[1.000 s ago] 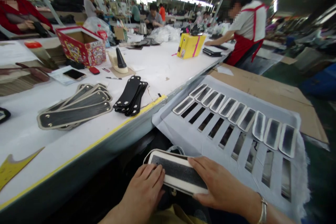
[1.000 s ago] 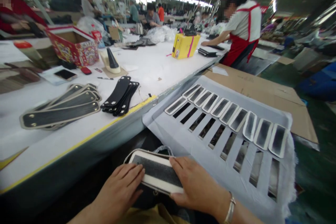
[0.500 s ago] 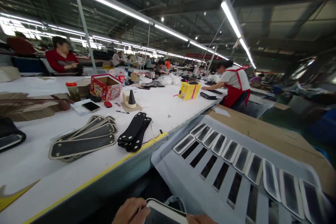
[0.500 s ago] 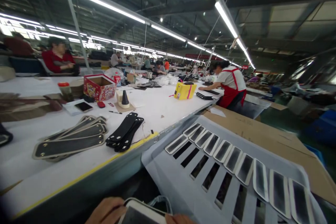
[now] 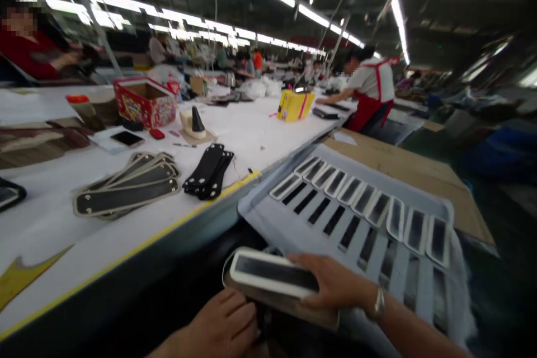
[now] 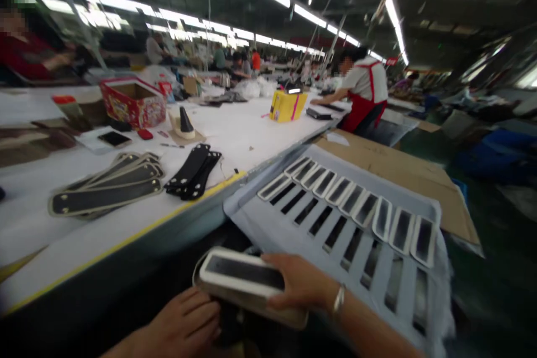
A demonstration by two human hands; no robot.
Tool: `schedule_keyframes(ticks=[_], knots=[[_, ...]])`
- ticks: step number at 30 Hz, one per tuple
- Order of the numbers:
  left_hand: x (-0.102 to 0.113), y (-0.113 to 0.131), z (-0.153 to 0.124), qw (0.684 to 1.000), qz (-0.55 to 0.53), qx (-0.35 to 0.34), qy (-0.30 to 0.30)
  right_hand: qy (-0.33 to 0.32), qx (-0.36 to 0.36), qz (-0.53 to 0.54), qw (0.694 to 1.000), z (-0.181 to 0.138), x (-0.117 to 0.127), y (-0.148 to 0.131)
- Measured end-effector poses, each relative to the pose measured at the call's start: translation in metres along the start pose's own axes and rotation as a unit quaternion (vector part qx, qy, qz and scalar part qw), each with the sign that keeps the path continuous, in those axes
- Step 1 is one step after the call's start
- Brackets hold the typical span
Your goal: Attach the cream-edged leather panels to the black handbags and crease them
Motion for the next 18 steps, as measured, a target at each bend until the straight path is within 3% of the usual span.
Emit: schedule_keyframes(ticks=[3,8,11,14,18], knots=[[-0.006,0.019,0.0,0.997,-0.048,-0.038,-0.047,-0.036,0.015,0.033,0.999,0.006,-0.002,0.003],[-0.037,0.002,0.001,0.988,0.033,0.109,-0.104,-0.076,0.024,0.073,0.994,0.012,0.002,0.008],[-0.044,-0.006,0.001,0.98,0.057,0.143,-0.129,-0.084,0.021,0.09,0.992,0.012,0.004,0.011],[-0.043,-0.01,0.003,0.97,0.058,0.17,-0.164,-0.077,0.012,0.09,0.993,0.011,0.0,0.01],[-0.038,-0.012,0.004,0.959,0.032,0.201,-0.196,-0.014,0.0,0.032,0.999,-0.003,-0.009,-0.005]])
Point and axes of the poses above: each hand's wrist, its own z-axis towards the middle knuckle, its own x-axis out of the back of the hand, y = z × x, the point moved 6 cm from there along z, towards the middle knuckle, and after that the axes turned 2 degrees about x, right-handed, at the moved point
